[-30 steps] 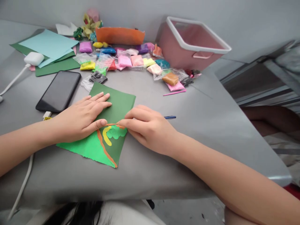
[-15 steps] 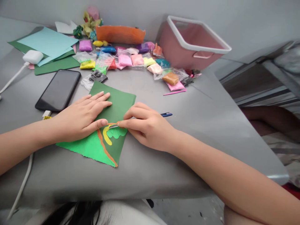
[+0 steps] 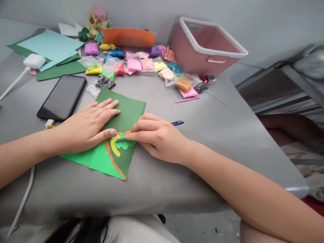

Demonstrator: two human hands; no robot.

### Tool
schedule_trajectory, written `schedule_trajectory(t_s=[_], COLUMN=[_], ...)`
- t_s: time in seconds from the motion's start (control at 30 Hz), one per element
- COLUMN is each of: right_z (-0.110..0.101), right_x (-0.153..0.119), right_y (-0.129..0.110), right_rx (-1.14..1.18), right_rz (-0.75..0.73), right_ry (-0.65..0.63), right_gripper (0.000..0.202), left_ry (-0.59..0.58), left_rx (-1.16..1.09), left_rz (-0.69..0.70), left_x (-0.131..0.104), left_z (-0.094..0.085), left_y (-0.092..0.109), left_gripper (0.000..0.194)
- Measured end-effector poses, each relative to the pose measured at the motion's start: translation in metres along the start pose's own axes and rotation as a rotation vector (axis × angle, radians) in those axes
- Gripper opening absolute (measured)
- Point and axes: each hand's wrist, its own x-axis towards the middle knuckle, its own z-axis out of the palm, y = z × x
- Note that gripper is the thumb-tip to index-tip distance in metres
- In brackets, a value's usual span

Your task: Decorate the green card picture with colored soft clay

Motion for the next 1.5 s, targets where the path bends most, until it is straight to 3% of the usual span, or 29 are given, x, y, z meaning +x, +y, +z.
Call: schedule_trajectory(t_s=[0.67,0.73,0.83,0.93,1.1,1.17,1.27,1.37,1.43,1.5], right_z=[-0.012,-0.014,-0.015,-0.014,-0.014,-0.015,-0.018,-0.022,-0.023,-0.022], right_x=[0.000,-0.001,-0.003,-0.003,-0.005,-0.007,-0.008,-0.007,-0.007,-0.007], right_y=[-0.003,-0.004,-0.006,-0.008,-0.015,-0.018,-0.022,-0.024,-0.025,-0.026], right_rx=[-0.058,-0.068,-0.058,-0.047,0.002,-0.021,-0.097,-0.203,-0.243,-0.246], right_rz=[-0.059,0.012,0.252,0.373,0.285,0.251,0.193,0.138,0.123,0.123], right_ry=[-0.094,-0.053,0.093,0.089,-0.088,-0.089,-0.047,-0.067,-0.091,-0.102], right_gripper=[0.031,0.029,0.023,0.021,0.026,0.029,0.032,0.030,0.030,0.031], left_ry=[-0.034,-0.035,-0.038,-0.035,0.002,0.047,0.126,0.049,-0.045,-0.090], left_rx=[0.068,0.068,0.054,0.018,-0.096,-0.111,-0.044,0.005,-0.002,-0.023], left_rz=[-0.022,-0.026,-0.044,-0.142,-0.407,-0.369,-0.105,0.113,0.098,-0.012], left_x=[-0.001,-0.001,-0.002,-0.003,-0.009,-0.012,-0.014,-0.012,-0.010,-0.012], left_z=[-0.002,-0.003,-0.003,-0.001,-0.001,-0.003,-0.005,-0.005,-0.003,0.001], left_y=[0.002,0.002,0.005,0.013,0.027,0.028,0.024,0.017,0.017,0.024], left_gripper=[0.072,0.072,0.071,0.071,0.067,0.065,0.061,0.056,0.058,0.061])
